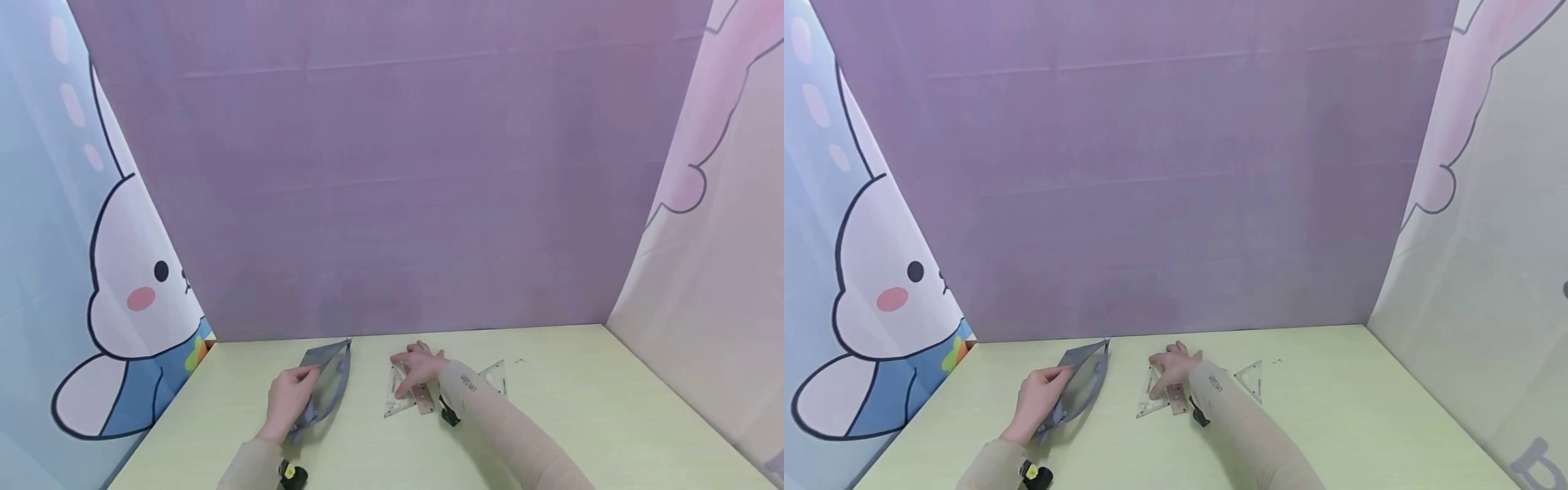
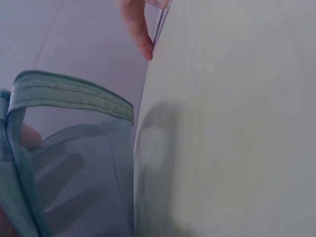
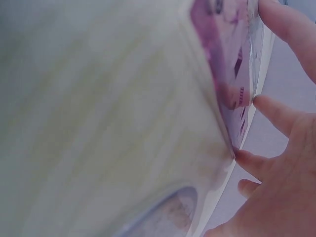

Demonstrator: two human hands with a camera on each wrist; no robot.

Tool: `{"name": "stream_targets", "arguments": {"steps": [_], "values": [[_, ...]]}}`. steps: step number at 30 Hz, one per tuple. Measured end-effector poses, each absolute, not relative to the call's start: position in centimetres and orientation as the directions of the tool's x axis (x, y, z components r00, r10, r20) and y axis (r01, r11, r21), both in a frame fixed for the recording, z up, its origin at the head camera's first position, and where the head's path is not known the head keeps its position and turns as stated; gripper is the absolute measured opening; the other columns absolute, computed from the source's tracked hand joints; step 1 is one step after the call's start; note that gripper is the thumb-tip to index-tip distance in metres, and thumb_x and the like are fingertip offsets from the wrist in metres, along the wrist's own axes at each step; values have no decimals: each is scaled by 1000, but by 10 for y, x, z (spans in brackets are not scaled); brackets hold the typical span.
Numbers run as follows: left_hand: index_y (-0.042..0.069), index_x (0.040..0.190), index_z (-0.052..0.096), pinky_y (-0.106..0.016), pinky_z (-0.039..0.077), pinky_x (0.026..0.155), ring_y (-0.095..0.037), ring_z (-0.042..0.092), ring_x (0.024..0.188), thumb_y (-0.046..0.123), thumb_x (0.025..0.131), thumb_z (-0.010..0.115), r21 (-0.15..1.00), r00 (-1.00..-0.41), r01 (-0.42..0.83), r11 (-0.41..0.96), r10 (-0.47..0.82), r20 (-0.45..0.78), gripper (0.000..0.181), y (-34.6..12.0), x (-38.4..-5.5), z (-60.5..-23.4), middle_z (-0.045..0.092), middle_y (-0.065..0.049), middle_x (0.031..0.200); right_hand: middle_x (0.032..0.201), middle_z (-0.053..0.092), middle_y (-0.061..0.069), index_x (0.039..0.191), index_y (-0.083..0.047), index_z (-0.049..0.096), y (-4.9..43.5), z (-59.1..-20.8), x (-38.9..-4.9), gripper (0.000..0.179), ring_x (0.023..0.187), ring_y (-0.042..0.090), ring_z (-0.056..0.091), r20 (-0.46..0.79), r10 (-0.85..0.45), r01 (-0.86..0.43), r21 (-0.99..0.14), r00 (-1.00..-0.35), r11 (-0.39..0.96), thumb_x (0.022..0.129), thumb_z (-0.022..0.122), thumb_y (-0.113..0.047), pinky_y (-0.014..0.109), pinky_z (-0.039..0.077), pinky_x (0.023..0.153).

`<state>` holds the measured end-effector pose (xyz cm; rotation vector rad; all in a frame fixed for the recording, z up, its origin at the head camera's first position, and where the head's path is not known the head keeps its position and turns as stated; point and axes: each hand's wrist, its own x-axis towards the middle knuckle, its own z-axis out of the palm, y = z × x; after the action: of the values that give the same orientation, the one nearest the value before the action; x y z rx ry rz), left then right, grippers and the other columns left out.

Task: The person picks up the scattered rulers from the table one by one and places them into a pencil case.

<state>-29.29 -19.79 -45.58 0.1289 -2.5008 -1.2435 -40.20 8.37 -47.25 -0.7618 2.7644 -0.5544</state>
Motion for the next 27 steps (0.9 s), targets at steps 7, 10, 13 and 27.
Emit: {"name": "stream_targets", "arguments": {"steps": [7, 10, 13, 27], "values": [[5, 109, 73, -31, 40, 58, -15, 50, 62, 23, 93, 60, 793, -938, 71, 605, -230, 260, 28, -198, -292, -455, 71, -13, 107, 153, 28, 16, 136, -27, 54, 81, -471, -403, 79, 143, 41, 9, -107, -525, -446, -403, -844, 799, 65, 85, -45, 78, 6, 96], [5, 109, 73, -31, 41, 60, -14, 53, 66, 23, 93, 60, 788, -936, 71, 612, -232, 265, 28, -197, -292, -455, 71, -13, 107, 152, 30, 15, 134, -26, 56, 79, -468, -402, 76, 143, 40, 10, -110, -523, -441, -409, -845, 799, 65, 85, -42, 78, 7, 96], [5, 109, 73, -31, 43, 63, -14, 55, 69, 23, 93, 61, 787, -936, 68, 613, -233, 262, 28, -197, -292, -455, 71, -13, 108, 153, 29, 16, 132, -23, 56, 77, -463, -399, 75, 144, 40, 10, -122, -522, -431, -425, -844, 796, 65, 86, -38, 77, 8, 97], [6, 109, 74, -31, 44, 65, -14, 56, 69, 25, 92, 61, 788, -931, 67, 612, -247, 270, 29, -196, -291, -454, 72, -11, 106, 153, 30, 12, 133, -19, 55, 74, -464, -401, 79, 144, 36, 8, -104, -496, -423, -390, -862, 818, 63, 86, -39, 77, 4, 98]]}}
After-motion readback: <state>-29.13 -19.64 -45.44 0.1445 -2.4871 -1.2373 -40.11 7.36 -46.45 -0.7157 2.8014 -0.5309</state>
